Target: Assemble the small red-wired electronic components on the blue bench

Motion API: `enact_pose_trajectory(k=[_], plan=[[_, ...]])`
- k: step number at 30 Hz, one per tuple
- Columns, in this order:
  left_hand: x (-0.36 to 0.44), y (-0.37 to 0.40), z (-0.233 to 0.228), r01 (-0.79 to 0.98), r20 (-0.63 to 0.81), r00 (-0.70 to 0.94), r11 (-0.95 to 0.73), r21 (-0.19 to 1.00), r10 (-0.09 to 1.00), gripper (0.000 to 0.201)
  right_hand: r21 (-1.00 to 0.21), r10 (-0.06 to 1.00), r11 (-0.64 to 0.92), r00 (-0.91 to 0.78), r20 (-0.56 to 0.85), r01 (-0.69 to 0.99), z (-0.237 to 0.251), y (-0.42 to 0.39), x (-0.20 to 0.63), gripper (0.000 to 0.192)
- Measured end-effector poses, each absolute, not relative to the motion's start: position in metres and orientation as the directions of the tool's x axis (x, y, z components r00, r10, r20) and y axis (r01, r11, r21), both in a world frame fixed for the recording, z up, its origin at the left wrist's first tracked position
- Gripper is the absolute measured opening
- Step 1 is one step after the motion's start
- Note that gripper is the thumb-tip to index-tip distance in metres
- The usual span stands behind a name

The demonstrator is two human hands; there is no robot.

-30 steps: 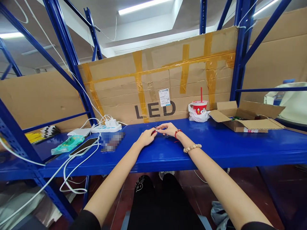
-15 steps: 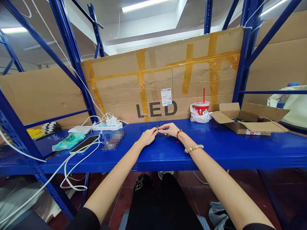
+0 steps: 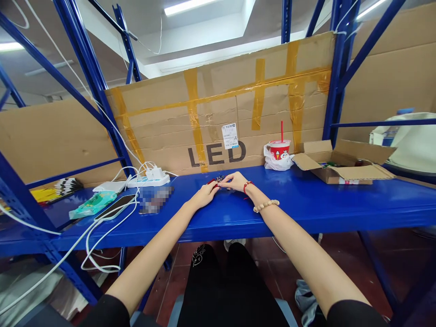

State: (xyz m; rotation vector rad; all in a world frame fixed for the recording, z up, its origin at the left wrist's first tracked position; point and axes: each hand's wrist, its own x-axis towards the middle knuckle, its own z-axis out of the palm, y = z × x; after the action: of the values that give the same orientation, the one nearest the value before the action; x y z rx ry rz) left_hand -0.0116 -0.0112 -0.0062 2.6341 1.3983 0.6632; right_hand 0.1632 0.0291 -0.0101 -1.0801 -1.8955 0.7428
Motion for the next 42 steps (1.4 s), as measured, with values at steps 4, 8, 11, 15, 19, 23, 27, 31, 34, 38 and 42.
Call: enact_pose_trajectory(k=[4,8,11,15,19,23,27,31,34,38,42], plan=[[-0.010,-0.014,-0.005,0.811,0.327,0.467,-0.545,0.212,0.822,0.026,-0.835,0.897,0.407,-0.336,0.289,0.370,-0.010,0.032,0.165,0.041],[-0.009,-0.015,-0.004,0.814,0.340,0.468,-0.548,0.194,0.816,0.026,-0.880,0.917,0.338,-0.327,0.227,0.335,-0.006,0.029,0.164,0.040],[-0.008,-0.015,-0.004,0.810,0.350,0.456,-0.545,0.217,0.818,0.026,-0.895,0.928,0.308,-0.308,0.209,0.322,-0.002,0.025,0.162,0.040],[-0.007,-0.017,-0.003,0.805,0.373,0.425,-0.533,0.260,0.825,0.025,-0.913,0.936,0.289,-0.285,0.207,0.288,0.000,0.021,0.160,0.044],[-0.006,-0.018,-0.003,0.799,0.387,0.400,-0.523,0.297,0.831,0.025,-0.919,0.935,0.287,-0.289,0.207,0.271,0.000,0.021,0.159,0.045],[-0.007,-0.017,-0.006,0.769,0.421,0.406,-0.552,0.322,0.811,0.025,-0.931,0.946,0.241,-0.280,0.162,0.274,0.001,0.019,0.158,0.046],[-0.008,-0.014,-0.008,0.766,0.405,0.426,-0.561,0.314,0.809,0.025,-0.921,0.946,0.207,-0.307,0.104,0.329,0.002,0.017,0.160,0.046],[-0.010,-0.016,-0.008,0.785,0.400,0.450,-0.568,0.248,0.798,0.026,-0.915,0.945,0.175,-0.322,0.052,0.364,0.002,0.015,0.160,0.044],[-0.011,-0.021,-0.006,0.790,0.418,0.473,-0.584,0.189,0.775,0.025,-0.926,0.941,0.142,-0.337,0.017,0.350,0.003,0.012,0.158,0.041],[-0.011,-0.025,-0.006,0.793,0.413,0.501,-0.595,0.133,0.760,0.023,-0.953,0.949,0.059,-0.314,-0.039,0.297,0.005,0.007,0.154,0.039],[-0.010,-0.025,-0.007,0.810,0.405,0.480,-0.571,0.136,0.778,0.025,-0.957,0.955,0.028,-0.291,-0.059,0.288,0.007,0.005,0.151,0.039]])
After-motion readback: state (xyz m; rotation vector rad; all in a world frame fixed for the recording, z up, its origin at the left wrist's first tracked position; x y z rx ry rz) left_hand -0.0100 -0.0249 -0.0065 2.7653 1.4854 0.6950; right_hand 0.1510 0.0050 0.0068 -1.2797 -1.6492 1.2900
